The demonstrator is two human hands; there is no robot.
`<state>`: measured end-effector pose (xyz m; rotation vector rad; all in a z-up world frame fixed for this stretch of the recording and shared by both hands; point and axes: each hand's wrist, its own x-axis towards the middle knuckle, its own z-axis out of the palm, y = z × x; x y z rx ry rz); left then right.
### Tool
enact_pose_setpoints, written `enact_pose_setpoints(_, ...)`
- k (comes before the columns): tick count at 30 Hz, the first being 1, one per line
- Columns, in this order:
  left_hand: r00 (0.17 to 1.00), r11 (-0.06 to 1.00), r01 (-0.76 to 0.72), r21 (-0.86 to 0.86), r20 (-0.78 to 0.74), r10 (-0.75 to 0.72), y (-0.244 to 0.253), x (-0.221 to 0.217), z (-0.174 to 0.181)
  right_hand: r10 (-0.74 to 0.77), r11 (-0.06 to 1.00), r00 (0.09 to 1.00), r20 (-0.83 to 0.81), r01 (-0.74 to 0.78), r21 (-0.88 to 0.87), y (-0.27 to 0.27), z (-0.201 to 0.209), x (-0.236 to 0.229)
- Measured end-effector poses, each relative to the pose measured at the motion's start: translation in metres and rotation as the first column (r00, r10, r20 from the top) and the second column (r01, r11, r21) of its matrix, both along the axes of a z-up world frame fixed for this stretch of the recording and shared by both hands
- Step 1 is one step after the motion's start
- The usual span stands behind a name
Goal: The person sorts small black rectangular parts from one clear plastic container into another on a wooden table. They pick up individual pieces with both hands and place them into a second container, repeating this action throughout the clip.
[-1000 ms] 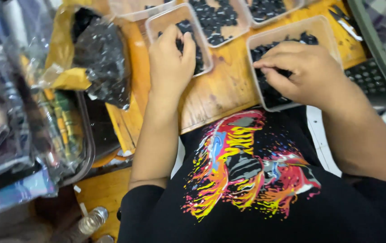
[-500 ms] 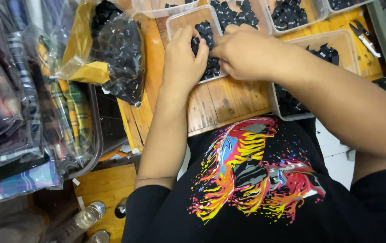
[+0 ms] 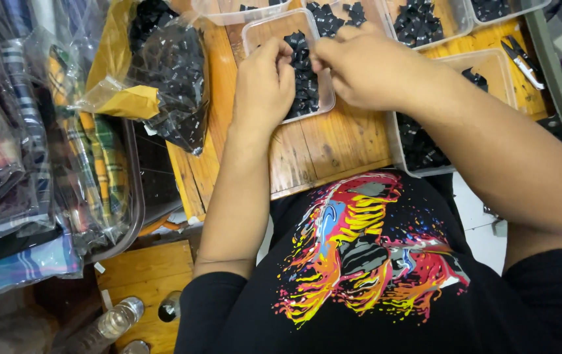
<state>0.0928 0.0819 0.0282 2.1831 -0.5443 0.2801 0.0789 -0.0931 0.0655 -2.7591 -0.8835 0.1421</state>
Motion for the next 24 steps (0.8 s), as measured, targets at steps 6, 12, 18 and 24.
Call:
enact_pose_setpoints(6,0.994,0.995,-0.021,-0.094,0.107,0.031,0.001,-0.004,0.007,-0.069,0.997,0.994,0.088,0.067,0.024,-0.031,0.02,-0.029)
enact_pose_setpoints(12,0.97,0.87,0.023,-0.492,0.223,0.1,-0.002,-0.008,0.012,-0.195,0.969,0.975,0.104,0.175,0.177,-0.065,0.032,-0.086)
enact_pose_setpoints(18,0.981,0.604,0.097,-0.791,0.178,0.075,-0.004,-0.012,0.008,-0.335,0.935,0.931,0.143,0.31,0.175,-0.091,0.003,-0.123)
enact_pose_setpoints(24,0.96,0.724,0.155,-0.673,0.275,0.05,-0.015,-0.038,0.023,-0.358,0.932,0.902,0.243,0.327,0.157,-0.106,-0.011,-0.131)
